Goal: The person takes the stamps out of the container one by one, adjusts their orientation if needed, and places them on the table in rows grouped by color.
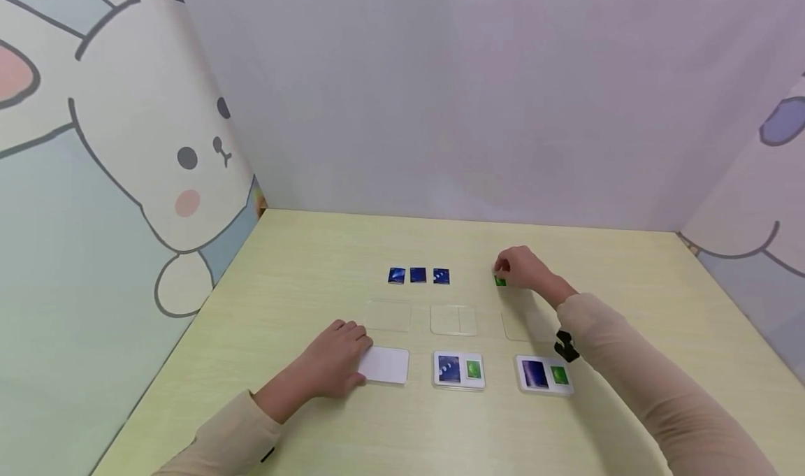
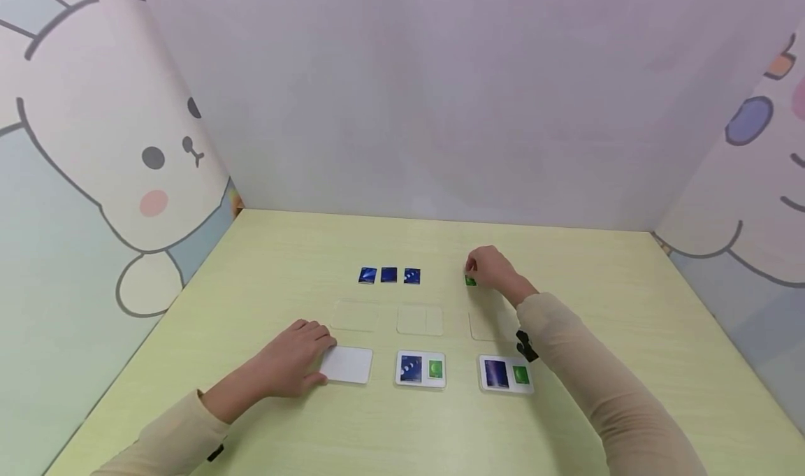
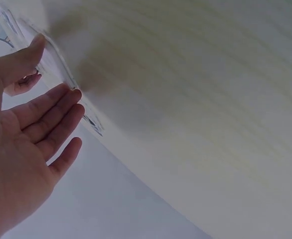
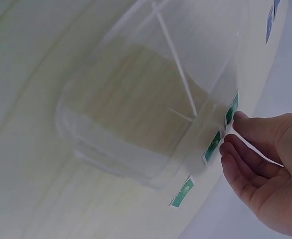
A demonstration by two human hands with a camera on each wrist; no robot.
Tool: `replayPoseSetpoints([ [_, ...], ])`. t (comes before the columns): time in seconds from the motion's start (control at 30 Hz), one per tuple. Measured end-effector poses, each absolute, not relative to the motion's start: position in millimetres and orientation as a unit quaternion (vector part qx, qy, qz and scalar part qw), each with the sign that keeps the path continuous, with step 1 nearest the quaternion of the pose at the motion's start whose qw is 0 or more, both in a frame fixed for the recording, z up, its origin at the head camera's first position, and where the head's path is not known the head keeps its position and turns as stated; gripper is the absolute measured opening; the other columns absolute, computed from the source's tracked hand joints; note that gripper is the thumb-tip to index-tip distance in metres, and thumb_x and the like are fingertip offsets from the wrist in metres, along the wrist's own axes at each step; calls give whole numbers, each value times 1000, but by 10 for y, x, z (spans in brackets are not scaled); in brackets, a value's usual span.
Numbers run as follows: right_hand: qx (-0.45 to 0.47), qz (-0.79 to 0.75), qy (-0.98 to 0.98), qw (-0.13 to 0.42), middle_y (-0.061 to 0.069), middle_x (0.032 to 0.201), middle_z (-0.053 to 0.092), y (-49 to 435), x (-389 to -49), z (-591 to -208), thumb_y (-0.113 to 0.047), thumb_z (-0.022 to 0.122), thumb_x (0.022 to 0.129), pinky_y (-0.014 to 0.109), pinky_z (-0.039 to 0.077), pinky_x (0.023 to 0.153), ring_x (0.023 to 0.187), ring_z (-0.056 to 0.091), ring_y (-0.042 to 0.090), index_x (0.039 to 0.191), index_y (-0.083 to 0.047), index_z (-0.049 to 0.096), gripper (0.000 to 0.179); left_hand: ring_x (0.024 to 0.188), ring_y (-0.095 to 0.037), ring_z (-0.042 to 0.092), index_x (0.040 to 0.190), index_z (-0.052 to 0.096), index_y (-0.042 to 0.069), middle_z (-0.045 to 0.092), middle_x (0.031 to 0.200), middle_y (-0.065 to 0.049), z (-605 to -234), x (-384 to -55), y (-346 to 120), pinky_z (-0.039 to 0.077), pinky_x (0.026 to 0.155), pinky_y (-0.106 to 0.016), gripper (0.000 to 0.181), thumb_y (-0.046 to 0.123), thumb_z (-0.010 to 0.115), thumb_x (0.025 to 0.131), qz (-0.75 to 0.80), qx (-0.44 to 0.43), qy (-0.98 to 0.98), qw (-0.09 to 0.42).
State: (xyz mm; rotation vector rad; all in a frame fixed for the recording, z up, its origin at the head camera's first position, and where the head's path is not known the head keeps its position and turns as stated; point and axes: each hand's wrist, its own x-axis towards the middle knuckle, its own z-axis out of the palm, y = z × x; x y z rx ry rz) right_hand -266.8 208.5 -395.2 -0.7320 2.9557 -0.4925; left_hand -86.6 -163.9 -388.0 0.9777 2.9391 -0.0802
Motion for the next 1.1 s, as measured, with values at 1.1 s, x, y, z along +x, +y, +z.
replayPoseSetpoints([
  [1.1,-254,-182,950,15,14,85,71,2034,-2306,-3870,-3,69,86,39,54,72,77,64,22,94,3,71,11,111,-23,58,122,65,8,66,120,-6,-3836,-902,-1656,45,101,-43,52,39,77,82,65,278,957,52],
])
